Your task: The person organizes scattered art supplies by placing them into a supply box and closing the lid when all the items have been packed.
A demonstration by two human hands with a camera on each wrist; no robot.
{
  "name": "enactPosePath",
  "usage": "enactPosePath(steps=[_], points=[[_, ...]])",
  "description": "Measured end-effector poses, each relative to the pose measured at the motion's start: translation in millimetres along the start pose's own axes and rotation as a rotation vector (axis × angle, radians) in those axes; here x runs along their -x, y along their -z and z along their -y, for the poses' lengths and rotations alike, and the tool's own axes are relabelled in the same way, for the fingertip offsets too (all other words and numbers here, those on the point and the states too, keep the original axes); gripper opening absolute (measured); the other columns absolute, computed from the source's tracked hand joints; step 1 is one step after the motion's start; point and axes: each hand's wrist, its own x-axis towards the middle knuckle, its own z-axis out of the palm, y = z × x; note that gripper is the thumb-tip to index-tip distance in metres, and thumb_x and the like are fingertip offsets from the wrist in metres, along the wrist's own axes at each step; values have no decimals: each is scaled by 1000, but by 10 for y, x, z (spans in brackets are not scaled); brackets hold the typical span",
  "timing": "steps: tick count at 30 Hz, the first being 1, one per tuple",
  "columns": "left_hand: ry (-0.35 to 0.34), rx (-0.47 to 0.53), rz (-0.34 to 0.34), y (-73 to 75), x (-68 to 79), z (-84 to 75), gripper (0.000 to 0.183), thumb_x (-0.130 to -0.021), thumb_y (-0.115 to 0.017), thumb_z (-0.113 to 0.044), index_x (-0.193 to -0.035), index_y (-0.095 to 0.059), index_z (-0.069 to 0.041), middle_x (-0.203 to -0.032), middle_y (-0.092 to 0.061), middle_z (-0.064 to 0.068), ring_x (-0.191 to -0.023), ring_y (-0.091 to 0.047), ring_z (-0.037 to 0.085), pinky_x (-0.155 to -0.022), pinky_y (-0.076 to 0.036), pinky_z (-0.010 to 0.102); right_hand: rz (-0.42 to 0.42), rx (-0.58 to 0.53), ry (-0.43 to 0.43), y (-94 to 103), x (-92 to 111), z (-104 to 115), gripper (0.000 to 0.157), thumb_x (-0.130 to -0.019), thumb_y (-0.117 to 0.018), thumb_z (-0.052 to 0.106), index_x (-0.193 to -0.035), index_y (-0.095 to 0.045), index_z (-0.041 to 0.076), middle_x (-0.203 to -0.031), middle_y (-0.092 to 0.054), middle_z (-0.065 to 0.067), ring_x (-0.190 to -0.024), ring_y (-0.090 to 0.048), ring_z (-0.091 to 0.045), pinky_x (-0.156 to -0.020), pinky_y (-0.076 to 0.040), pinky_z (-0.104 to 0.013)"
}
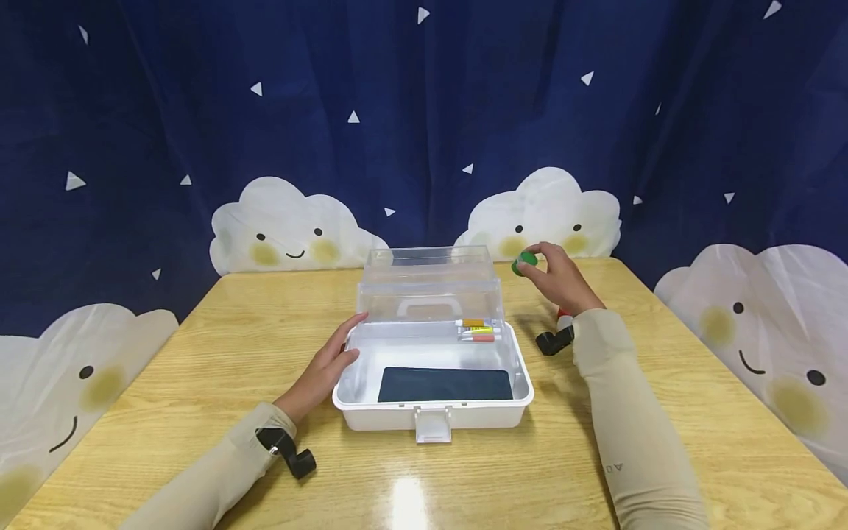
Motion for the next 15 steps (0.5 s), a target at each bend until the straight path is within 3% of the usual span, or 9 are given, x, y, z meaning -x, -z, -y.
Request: enactPosePath(steps=[5, 15], points=[[14, 4, -10, -11, 6, 5, 54, -93, -40, -14, -139, -26, -40, -142, -25, -17, -131, -24, 11, -104, -23, 47, -20, -39, 27, -16, -11, 62, 43, -88, -54, 37, -117, -47, 6, -120, -45, -13, -114, -38, -29, -96, -28, -51], [8, 4, -1, -6, 20, 8, 55, -93, -41, -13, -139, -25, -39, -143, -25, -13, -131, -25, 14, -103, -24, 48, 3, -82, 69, -49, -17, 166, 43, -88, -55, 37, -119, -48, 8, -127, -43, -11, -121, -35, -28, -98, -27, -52]])
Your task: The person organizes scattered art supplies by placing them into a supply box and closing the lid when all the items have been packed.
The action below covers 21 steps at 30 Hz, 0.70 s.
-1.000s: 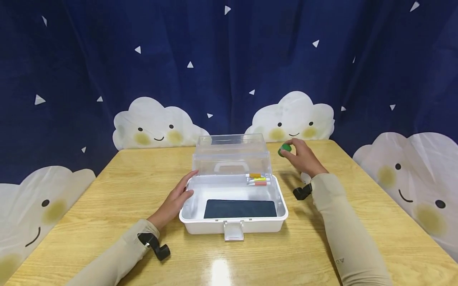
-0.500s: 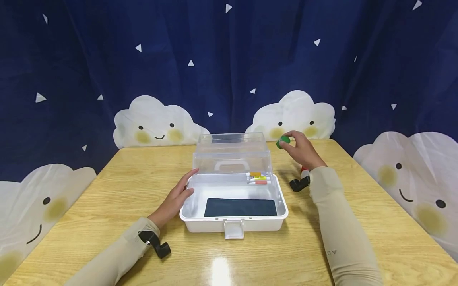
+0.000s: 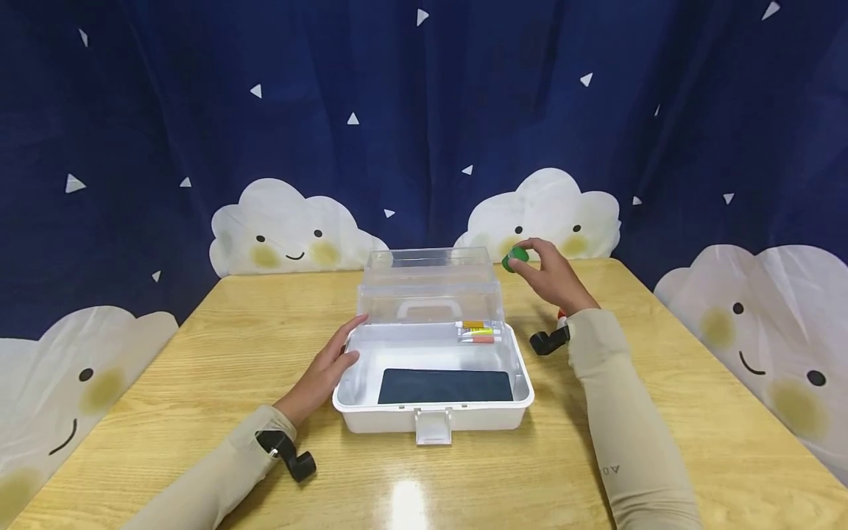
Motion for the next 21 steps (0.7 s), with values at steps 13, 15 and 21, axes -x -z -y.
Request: enactPosePath(steps=[13, 15, 21], points=[[17, 7, -2, -17, 16, -7, 55, -93, -41, -13, -138, -25, -41, -143, -24, -16, -132, -20, 9, -106, -21, 47, 63, -43, 12, -76, 37, 176, 41, -86, -56, 40, -121, -50, 20, -131, -42, 0, -128, -27, -23, -96, -23, -62], [17, 7, -4, -14, 17, -13, 55, -93, -41, -13, -138, -26, -40, -143, -24, -16, -132, -20, 10, -106, -21, 47, 82, -49, 31, -94, 26, 186, 40, -86, -57, 37, -121, -52, 19, -130, -43, 0, -127, -28, -23, -97, -24, -60], [11, 7, -5, -14, 3, -32, 54, -93, -41, -13, -139, -26, -39, -142, -24, -15, -132, -21, 9, -106, -21, 46, 123, -62, 92, -119, 68, 306, 35, -88, -58, 24, -121, -53, 14, -129, -46, -6, -126, -30, -27, -99, -22, -59]])
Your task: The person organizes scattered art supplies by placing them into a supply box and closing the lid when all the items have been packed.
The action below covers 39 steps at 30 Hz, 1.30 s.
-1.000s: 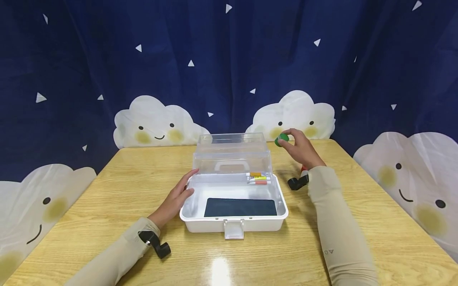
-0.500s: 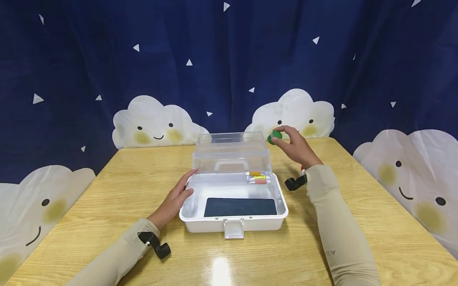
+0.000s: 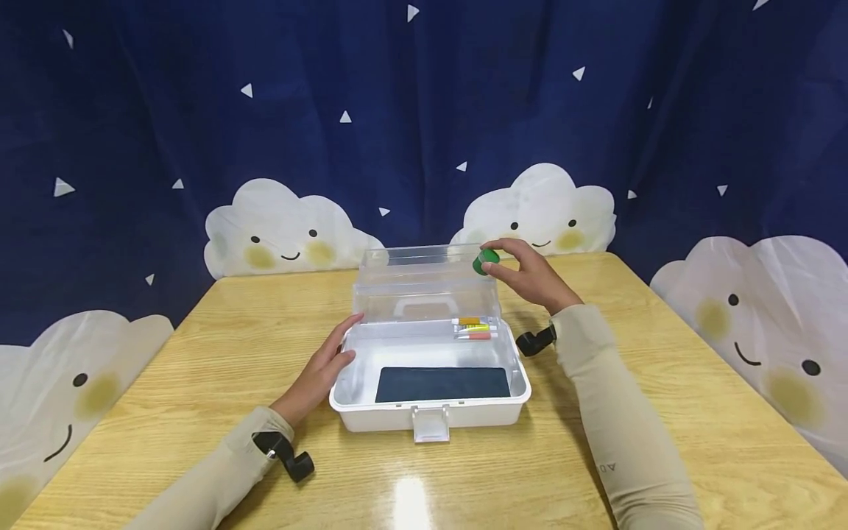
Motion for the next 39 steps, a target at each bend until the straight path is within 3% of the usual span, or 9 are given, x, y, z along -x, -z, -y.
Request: enactPosePath(steps=[7, 11, 16, 21, 29, 39], points=[[8, 16, 22, 22, 26, -103, 53, -94, -40, -12, -140, -25, -35, -144, -23, -11, -133, -21, 13, -106, -20, 47, 2, 63, 27, -48, 85, 215, 35, -88, -58, 18, -122, -53, 11, -127, -46, -11, -124, -33, -30, -99, -23, -56], [12, 3, 10, 9, 6, -29, 53, -94, -40, -14, -139, -25, -39, -144, -23, -14, -133, -21, 11, -106, -20, 46, 2, 81, 26, -71, 27, 62, 35, -88, -58, 22, -122, -53, 14, -126, -47, -9, -123, -33, -29, -99, -22, -57], [1, 1, 7, 2, -4, -6, 54, -93, -40, -13, -140, -26, -37, -143, -24, -13, -132, -22, 13, -105, -21, 48, 9, 116, 18, -85, -42, -166, 39, -86, -59, 33, -122, -54, 18, -127, -45, -3, -122, -33, -25, -99, -24, -56], [-16, 5, 3, 1, -9, -2, 54, -93, -41, -13, -140, -26, -35, -143, -24, -13, -132, -23, 14, -105, -22, 48, 12, 157, 15, -101, -46, -181, 41, -84, -60, 38, -121, -55, 22, -130, -42, -1, -123, -32, -24, -99, -25, -56], [12, 1, 9, -6, -1, -24, 55, -93, -41, -13, -139, -26, -38, -142, -25, -15, -132, -23, 11, -105, -22, 46, 28, 197, -30, -124, -37, -186, 44, -84, -59, 42, -123, -53, 24, -132, -40, -2, -125, -31, -25, -98, -26, -57], [-4, 15, 34, 43, 67, -320, 53, -93, -39, -6, -142, -25, -19, -146, -23, 1, -134, -20, 23, -105, -19, 50, 28, 142, -19, -156, -53, -218, 42, -85, -59, 39, -124, -52, 27, -129, -44, 1, -124, -33, -23, -100, -25, -53]])
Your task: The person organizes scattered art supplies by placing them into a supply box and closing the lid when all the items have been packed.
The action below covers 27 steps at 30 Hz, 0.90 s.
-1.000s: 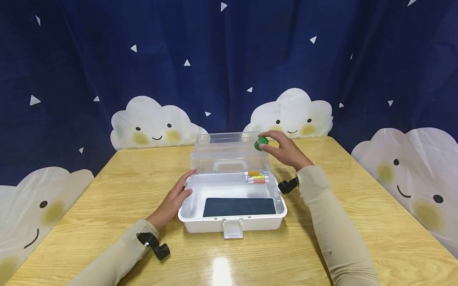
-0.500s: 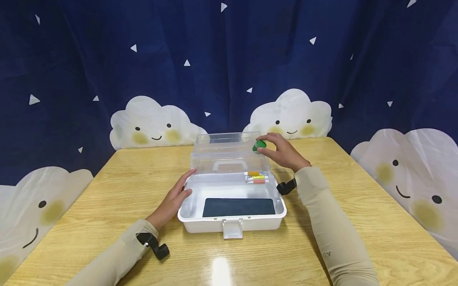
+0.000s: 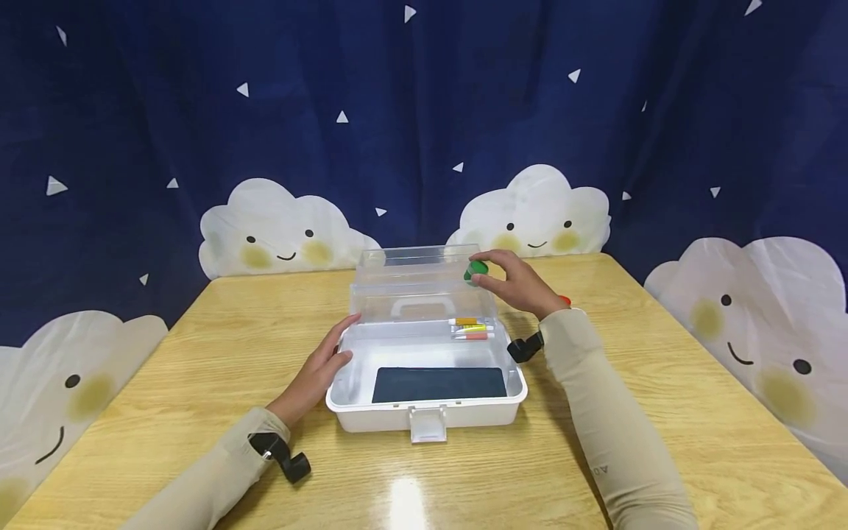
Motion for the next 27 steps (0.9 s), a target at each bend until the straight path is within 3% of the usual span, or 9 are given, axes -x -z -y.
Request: enactPosePath(steps=[11, 20, 27], points=[[30, 5, -5, -4, 11, -20, 53, -94, -39, -6, -142, -26, -23, -145, -23, -4, -134, -19, 16, -106, -19, 46, 66, -125, -82, -22, 8, -3, 44, -85, -55, 44, -126, -48, 27, -129, -45, 1, -129, -26, -32, -100, -18, -61], [29, 9, -2, -3, 23, -9, 53, -93, -39, -6, -142, -25, -22, -146, -23, -2, -134, -19, 17, -106, -18, 46, 62, -234, -161, -76, 2, -38, 44, -83, -58, 45, -122, -50, 26, -122, -50, 1, -126, -31, -32, -96, -29, -58], [27, 14, -5, 0, 8, -16, 53, -94, -39, -6, -142, -26, -22, -146, -23, -3, -134, -19, 16, -107, -18, 45, 59, -265, -173, -63, -7, -40, 45, -82, -59, 45, -122, -51, 25, -122, -51, 0, -124, -34, -31, -97, -30, -56]])
